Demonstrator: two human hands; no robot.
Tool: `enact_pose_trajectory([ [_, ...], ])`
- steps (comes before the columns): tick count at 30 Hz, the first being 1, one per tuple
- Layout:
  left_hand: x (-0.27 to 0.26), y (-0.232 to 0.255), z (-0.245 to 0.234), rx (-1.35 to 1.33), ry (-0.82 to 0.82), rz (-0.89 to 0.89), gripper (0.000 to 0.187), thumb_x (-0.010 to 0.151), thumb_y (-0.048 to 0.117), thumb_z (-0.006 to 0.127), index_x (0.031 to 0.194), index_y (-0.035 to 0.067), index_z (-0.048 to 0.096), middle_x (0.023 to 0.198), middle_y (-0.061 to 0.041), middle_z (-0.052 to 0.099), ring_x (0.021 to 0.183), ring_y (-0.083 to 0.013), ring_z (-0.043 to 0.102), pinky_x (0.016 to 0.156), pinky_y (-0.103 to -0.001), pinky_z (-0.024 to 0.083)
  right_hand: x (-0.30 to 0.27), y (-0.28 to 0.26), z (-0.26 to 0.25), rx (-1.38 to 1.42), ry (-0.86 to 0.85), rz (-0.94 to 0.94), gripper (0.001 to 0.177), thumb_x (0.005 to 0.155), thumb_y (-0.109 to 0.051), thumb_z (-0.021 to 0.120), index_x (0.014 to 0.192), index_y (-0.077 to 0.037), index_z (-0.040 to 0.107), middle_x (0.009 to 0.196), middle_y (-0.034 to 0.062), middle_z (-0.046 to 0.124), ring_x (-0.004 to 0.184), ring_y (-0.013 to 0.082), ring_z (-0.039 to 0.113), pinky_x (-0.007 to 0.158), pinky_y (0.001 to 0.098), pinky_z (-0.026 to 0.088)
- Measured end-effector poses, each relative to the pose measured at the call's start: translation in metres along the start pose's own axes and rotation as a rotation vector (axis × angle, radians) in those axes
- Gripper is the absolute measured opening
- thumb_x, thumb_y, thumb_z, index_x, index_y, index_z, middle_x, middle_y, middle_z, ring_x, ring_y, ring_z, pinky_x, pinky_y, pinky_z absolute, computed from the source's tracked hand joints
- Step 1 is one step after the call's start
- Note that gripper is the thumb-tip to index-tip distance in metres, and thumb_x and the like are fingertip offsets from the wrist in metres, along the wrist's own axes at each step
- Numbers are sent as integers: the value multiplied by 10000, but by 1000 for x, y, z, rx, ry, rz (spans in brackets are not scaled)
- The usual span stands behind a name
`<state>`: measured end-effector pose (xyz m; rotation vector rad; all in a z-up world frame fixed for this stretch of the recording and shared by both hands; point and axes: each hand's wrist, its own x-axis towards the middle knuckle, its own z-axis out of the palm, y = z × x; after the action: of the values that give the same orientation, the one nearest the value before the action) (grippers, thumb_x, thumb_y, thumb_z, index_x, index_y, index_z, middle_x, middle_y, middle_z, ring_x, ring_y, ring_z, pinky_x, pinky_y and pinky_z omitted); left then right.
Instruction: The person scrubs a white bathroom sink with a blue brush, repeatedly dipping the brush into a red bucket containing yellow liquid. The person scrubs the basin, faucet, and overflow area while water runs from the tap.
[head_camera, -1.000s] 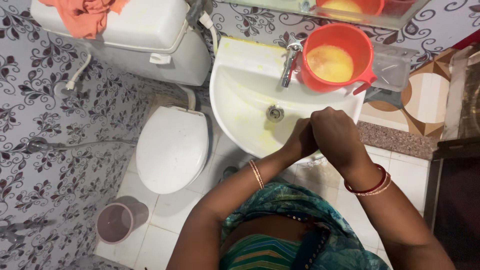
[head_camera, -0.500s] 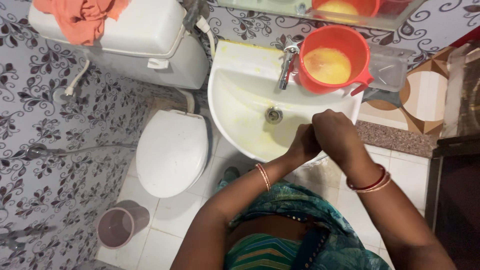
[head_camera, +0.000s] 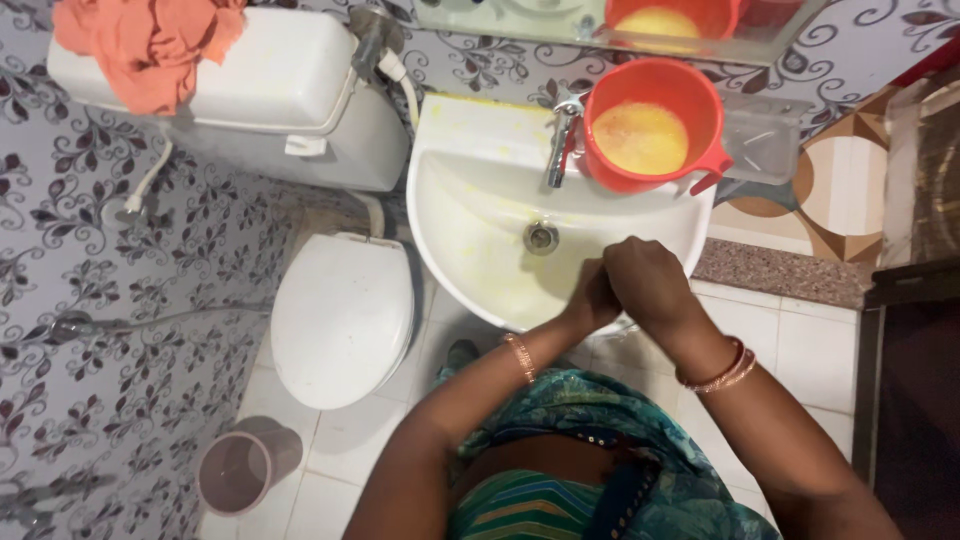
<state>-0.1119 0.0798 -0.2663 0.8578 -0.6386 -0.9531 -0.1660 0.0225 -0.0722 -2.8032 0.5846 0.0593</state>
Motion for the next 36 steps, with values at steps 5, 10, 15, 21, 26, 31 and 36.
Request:
enact_pose_trajectory([
  [5, 3, -14, -23, 390, -107, 110, 192, 872, 171, 732, 1028, 59, 730, 1070, -155, 740, 964, -252, 705, 824, -366, 568, -12, -26, 30, -430, 11, 75, 167, 905, -10, 593, 871, -23, 756, 808, 214, 741, 754, 314, 755, 657, 385, 601],
  [10, -68, 74, -71, 943, -54, 67, 369, 742, 91, 771, 1103, 39, 715, 938, -247, 732, 928, -424, 723, 768, -433, 593, -9, -38, 62, 149, -42, -310, 143, 787, -40, 629, 815, -27, 769, 871, 229, 724, 831, 403, 722, 713, 457, 578],
  [15, -53, 79, -41, 877, -210, 37, 405, 792, 55, 720, 1196, 51, 699, 1182, -216, 763, 1140, -325, 739, 951, -401, 588, -21, -13, 73, 206, -25, -215, 128, 777, -47, 634, 792, -15, 758, 837, 217, 726, 804, 388, 725, 689, 458, 575],
  [21, 21, 25, 47, 451, -294, 126, 540, 942, 111, 679, 1467, 65, 566, 1226, -213, 663, 1150, -372, 640, 1041, -389, 533, -50, 33, 33, -470, -5, -17, 64, 748, -93, 691, 745, -79, 753, 775, 162, 726, 635, 284, 713, 536, 369, 563],
  [26, 31, 37, 34, 805, -405, 189, 460, 906, 36, 628, 1357, 45, 540, 1103, -187, 702, 1063, -351, 694, 911, -383, 540, -63, 45, 31, -907, 164, -164, 150, 726, -143, 660, 783, -62, 773, 907, 215, 751, 514, 163, 659, 404, 244, 518],
  [31, 35, 66, -14, 1247, -374, 412, 363, 793, -32, 582, 1153, 12, 606, 1105, -194, 708, 1073, -387, 675, 840, -432, 555, -27, 55, 51, -798, -32, -477, 128, 833, -119, 651, 809, -42, 751, 966, 90, 681, 821, 227, 618, 578, 316, 549],
  [36, 39, 80, -8, 1226, -335, 704, 313, 877, 12, 599, 1187, -20, 579, 1114, -189, 673, 1134, -357, 665, 1050, -437, 545, -34, 76, 29, -755, 339, -650, 364, 678, -136, 664, 984, 4, 801, 1131, 80, 704, 697, 175, 595, 508, 265, 549],
])
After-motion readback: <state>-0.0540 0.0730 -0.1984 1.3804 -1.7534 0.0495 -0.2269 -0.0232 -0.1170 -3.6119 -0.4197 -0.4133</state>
